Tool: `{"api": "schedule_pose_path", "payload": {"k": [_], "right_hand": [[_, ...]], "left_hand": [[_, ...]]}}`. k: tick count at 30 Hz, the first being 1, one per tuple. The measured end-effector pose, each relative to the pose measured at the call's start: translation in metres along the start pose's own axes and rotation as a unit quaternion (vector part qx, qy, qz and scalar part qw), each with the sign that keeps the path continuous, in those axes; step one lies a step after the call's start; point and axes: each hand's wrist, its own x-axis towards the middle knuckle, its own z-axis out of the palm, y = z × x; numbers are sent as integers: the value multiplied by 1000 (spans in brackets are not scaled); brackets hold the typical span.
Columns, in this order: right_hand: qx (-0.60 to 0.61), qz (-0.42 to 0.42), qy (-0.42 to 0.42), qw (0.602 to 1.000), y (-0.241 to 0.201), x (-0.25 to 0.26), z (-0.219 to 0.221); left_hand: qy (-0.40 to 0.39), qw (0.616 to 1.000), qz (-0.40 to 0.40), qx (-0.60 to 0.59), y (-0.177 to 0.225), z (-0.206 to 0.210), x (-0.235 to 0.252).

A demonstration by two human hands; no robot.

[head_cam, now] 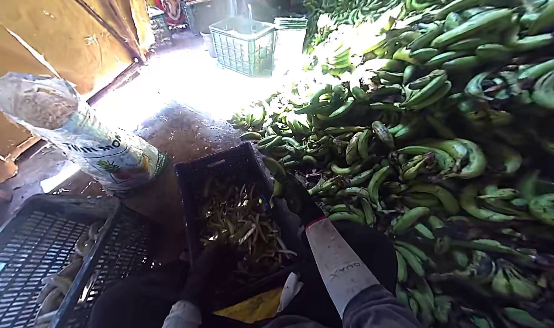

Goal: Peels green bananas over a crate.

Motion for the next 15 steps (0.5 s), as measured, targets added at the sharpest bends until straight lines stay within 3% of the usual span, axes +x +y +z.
{"api": "schedule_pose_path", "payload": {"k": [3,6,8,12,15], "right_hand": [[66,-26,-68,995,-23,-4,9],[-46,-59,-105,992,-51,-12,22],[-79,-94,-113,986,-61,-16,31],[42,-129,-113,984,-72,-27,33],[-62,-110,-60,990,-70,-31,39]], "left_hand": [[63,970,50,-228,5,7,9],[69,911,149,-379,25,17,9],[59,888,199,-411,34,27,13],[42,864,210,-455,41,44,18],[40,862,178,-473,39,48,20]]}}
